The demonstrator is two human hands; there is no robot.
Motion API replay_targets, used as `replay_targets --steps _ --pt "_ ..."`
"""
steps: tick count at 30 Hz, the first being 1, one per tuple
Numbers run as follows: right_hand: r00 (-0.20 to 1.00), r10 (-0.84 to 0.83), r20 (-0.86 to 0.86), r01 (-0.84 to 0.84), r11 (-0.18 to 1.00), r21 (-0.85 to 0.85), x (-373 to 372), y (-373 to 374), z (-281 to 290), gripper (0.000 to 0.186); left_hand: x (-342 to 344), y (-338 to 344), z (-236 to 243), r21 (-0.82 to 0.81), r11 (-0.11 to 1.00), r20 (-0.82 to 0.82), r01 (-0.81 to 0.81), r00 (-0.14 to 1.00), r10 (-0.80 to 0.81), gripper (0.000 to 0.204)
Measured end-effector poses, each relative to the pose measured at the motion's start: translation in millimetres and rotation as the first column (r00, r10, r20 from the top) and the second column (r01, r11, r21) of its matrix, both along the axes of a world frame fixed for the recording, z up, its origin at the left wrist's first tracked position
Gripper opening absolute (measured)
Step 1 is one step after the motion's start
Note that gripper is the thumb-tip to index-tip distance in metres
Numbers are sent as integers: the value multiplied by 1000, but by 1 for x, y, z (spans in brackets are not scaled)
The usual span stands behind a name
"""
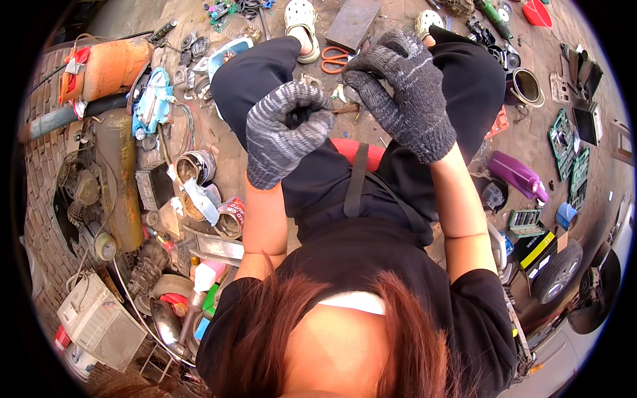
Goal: The person sits on the floor and uses a screwdriver to disassemble a small green electronic component. They remove a screw and separate parts of the device while surrounded by tools and electronic parts.
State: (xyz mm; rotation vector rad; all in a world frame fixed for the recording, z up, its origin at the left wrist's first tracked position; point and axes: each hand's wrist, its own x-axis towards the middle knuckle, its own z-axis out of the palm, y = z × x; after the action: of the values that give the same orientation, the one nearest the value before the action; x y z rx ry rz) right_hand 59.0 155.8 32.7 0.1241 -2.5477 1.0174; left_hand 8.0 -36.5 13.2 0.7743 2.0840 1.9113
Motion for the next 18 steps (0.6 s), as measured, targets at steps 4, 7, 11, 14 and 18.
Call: replay_targets --steps 4,7,11,14,18 --pt "984 180 11 -178 978 -105 2 -13 -11 18 -1 -4 9 246 964 399 -99 917 -8 16" --pt "982 170 77 -164 983 -86 13 -23 -6 18 3 3 0 60 970 159 -235 962 224 17" --pt "1000 -16 -14 17 999 37 5 -11 3 18 -1 -4 -3 -218 970 -292 -107 956 40 21" --pt "1000 -7 4 7 1000 -30 3 -9 -3 17 2 -7 2 51 997 238 62 969 -72 16" --pt "994 99 48 -89 977 -192 12 -16 -11 16 -8 -13 8 227 972 577 -63 813 -83 13"
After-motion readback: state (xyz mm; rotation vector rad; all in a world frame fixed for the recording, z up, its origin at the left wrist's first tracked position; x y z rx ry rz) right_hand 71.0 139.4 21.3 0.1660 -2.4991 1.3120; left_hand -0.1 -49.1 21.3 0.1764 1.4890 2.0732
